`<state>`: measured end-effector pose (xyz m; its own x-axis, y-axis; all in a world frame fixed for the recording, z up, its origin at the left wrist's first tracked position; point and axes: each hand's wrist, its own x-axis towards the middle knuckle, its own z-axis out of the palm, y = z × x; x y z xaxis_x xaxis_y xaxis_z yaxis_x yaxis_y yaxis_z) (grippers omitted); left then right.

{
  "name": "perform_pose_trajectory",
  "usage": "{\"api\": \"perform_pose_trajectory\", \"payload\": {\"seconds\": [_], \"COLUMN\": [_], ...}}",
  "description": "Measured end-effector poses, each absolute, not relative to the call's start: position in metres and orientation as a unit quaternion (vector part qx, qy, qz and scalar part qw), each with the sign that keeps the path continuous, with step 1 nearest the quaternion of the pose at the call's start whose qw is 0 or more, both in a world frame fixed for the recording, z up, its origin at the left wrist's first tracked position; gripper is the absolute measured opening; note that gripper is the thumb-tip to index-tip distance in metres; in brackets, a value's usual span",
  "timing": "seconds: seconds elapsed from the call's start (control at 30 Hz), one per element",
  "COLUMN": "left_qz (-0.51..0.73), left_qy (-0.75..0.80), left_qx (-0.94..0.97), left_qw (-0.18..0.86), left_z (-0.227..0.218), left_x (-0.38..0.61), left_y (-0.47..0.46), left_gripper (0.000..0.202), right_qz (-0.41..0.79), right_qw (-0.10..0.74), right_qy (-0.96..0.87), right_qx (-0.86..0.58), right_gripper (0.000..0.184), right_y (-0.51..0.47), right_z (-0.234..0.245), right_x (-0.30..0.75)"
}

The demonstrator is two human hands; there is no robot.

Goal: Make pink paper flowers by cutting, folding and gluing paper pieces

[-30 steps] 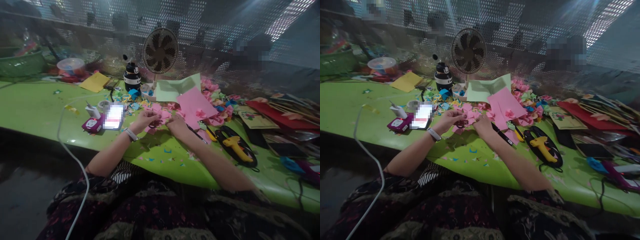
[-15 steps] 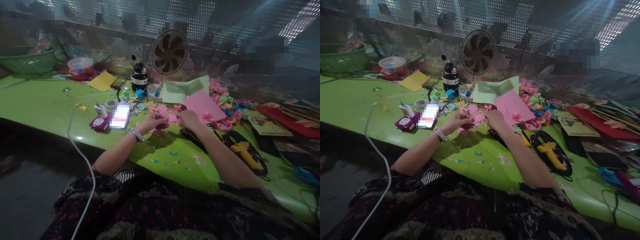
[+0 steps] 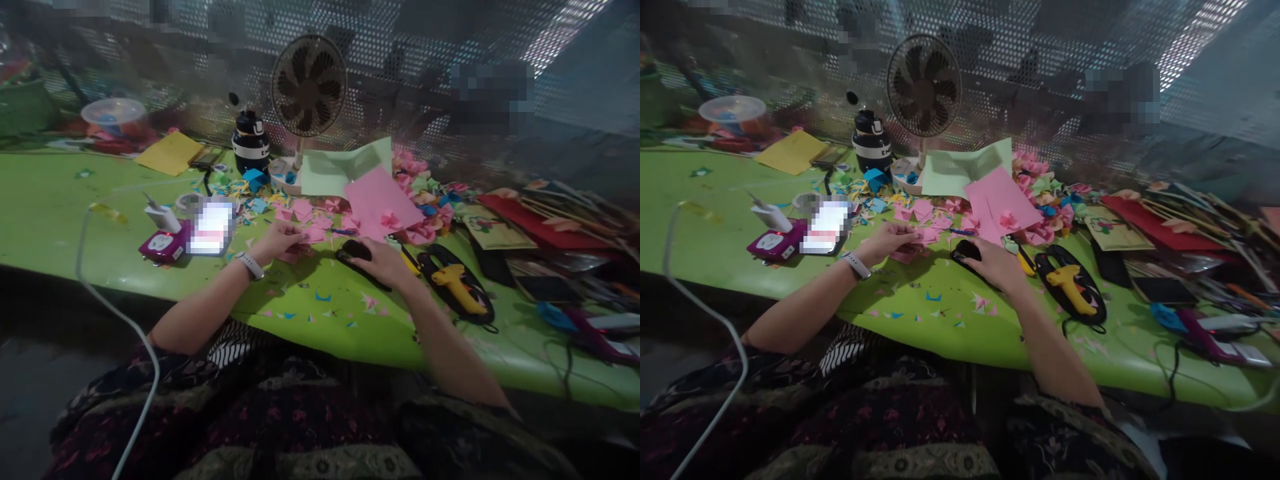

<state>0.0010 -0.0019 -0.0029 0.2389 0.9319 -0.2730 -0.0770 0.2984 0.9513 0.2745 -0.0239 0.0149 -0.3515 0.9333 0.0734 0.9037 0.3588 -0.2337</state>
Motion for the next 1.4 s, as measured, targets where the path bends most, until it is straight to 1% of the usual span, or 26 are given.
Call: {"api": "perform_pose_trajectory", "payload": {"seconds": [0.1, 0.3, 0.5, 0.7, 0.83, 0.93, 1.13, 1.3, 1.4], "left_qz": [0.359, 0.193, 0.152, 0.171, 0.200, 0.221, 0.234, 0.238, 0.240], "left_qy": [0.485, 0.433, 0.390, 0.398, 0.410, 0.431, 0.444, 0.452, 0.454], "left_qx": [0.465, 0.509, 0.531, 0.530, 0.528, 0.512, 0.471, 0.455, 0.448], "left_qw": [0.648, 0.719, 0.737, 0.729, 0.716, 0.709, 0.725, 0.729, 0.732], "left_z": [-0.006, -0.010, -0.010, -0.012, -0.017, -0.018, -0.016, -0.015, -0.014], "left_x": [0.000, 0.005, 0.009, 0.009, 0.011, 0.015, 0.022, 0.023, 0.023], "left_y": [-0.003, -0.009, -0.014, -0.013, -0.012, -0.015, -0.024, -0.023, -0.024], "left_gripper": [0.014, 0.019, 0.019, 0.014, 0.015, 0.017, 0.020, 0.017, 0.017], "right_qz": [0.125, 0.154, 0.209, 0.207, 0.196, 0.192, 0.192, 0.187, 0.184], "right_qw": [0.114, 0.134, 0.158, 0.148, 0.143, 0.146, 0.150, 0.137, 0.135], "right_qy": [-0.818, -0.820, -0.846, -0.864, -0.867, -0.865, -0.866, -0.871, -0.865], "right_qx": [-0.550, -0.535, -0.465, -0.435, -0.435, -0.440, -0.437, -0.434, -0.446], "right_gripper": [0.047, 0.041, 0.038, 0.038, 0.034, 0.035, 0.035, 0.038, 0.045], "right_y": [-0.028, -0.033, -0.039, -0.044, -0.045, -0.046, -0.047, -0.045, -0.046], "right_z": [0.018, 0.022, 0.022, 0.025, 0.023, 0.022, 0.022, 0.019, 0.022], "right_x": [0.269, 0.263, 0.257, 0.253, 0.252, 0.252, 0.252, 0.253, 0.252]}}
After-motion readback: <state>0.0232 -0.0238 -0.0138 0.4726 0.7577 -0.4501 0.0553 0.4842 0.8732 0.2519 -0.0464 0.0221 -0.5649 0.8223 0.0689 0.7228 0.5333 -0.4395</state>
